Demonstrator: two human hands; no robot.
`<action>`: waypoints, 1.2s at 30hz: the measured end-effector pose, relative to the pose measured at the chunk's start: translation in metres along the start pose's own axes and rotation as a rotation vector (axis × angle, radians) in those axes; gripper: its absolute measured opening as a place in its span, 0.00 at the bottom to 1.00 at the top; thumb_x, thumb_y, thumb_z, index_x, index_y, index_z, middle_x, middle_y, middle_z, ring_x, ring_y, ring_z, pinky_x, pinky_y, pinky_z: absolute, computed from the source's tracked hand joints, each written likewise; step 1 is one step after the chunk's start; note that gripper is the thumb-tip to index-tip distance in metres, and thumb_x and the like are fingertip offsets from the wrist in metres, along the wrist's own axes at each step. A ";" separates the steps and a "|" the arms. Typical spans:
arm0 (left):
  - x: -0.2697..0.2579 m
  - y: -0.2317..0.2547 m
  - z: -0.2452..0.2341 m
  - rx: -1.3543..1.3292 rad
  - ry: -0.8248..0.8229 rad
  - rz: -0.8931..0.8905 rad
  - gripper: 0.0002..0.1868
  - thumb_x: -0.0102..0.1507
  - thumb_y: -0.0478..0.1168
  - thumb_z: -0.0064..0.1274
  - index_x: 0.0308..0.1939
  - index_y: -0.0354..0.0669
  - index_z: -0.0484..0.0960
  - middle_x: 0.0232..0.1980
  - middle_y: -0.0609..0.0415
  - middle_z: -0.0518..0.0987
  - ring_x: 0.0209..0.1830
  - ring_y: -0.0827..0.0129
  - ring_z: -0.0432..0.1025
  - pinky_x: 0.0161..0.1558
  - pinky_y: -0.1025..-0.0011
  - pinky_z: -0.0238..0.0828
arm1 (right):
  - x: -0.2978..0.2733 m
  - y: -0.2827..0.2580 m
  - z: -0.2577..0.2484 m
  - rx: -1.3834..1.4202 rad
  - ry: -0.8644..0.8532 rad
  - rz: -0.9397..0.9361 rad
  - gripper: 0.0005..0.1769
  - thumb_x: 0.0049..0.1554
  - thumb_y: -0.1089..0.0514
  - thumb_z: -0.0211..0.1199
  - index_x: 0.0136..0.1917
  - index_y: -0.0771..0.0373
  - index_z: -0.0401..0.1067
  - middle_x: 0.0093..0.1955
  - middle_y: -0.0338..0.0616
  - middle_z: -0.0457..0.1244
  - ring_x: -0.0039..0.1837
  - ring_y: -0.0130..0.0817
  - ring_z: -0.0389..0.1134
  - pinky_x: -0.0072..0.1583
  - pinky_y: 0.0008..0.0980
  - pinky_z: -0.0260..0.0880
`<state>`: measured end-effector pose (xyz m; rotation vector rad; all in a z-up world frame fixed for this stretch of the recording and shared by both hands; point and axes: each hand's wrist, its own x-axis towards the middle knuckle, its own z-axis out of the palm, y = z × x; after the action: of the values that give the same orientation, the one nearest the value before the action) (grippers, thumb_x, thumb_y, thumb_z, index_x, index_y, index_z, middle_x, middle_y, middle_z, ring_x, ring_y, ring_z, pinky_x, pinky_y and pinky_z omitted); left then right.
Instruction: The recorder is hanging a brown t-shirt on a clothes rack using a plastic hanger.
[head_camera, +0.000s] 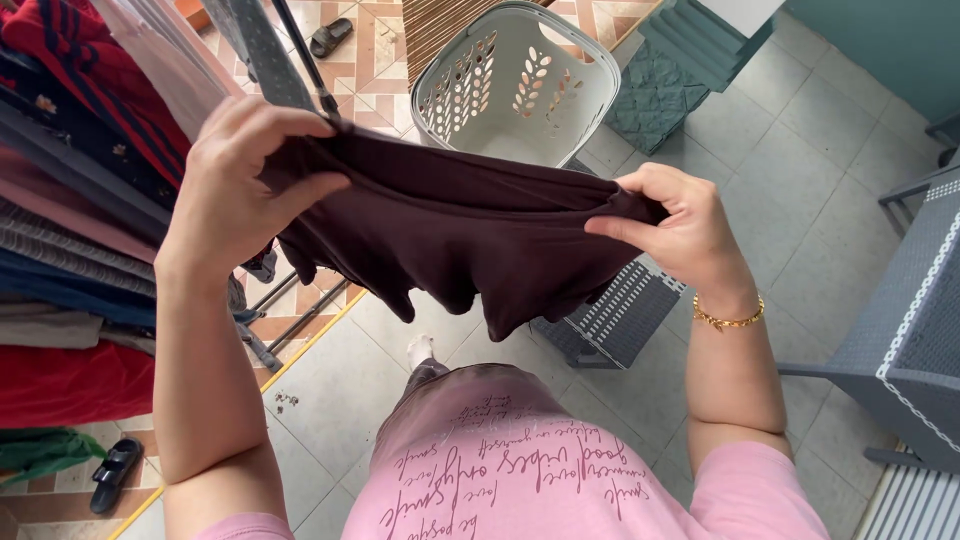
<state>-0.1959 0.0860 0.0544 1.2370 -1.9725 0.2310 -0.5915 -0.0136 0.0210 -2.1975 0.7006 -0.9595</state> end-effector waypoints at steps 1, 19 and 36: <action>-0.011 -0.003 0.004 0.006 0.002 -0.004 0.23 0.50 0.37 0.73 0.48 0.36 0.85 0.36 0.48 0.74 0.41 0.55 0.68 0.48 0.61 0.68 | -0.005 0.003 -0.001 0.003 -0.004 -0.005 0.17 0.51 0.63 0.77 0.51 0.69 0.75 0.46 0.35 0.67 0.47 0.19 0.65 0.50 0.21 0.68; -0.048 -0.010 0.000 0.174 0.105 -0.250 0.32 0.47 0.44 0.82 0.22 0.34 0.68 0.26 0.50 0.67 0.32 0.56 0.65 0.38 0.61 0.61 | -0.002 0.027 0.024 0.040 0.142 -0.048 0.13 0.48 0.70 0.78 0.45 0.66 0.76 0.41 0.33 0.63 0.43 0.20 0.60 0.46 0.21 0.60; -0.021 -0.146 -0.045 0.168 -0.024 -0.076 0.22 0.56 0.29 0.59 0.52 0.54 0.87 0.54 0.59 0.80 0.51 0.60 0.68 0.53 0.62 0.61 | 0.174 0.104 0.082 0.315 -0.133 0.211 0.11 0.52 0.72 0.73 0.48 0.68 0.76 0.44 0.32 0.65 0.46 0.17 0.63 0.47 0.21 0.65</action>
<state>-0.0470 0.0494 0.0355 1.4246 -1.9545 0.3512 -0.4472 -0.1716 -0.0213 -1.8520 0.6544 -0.7525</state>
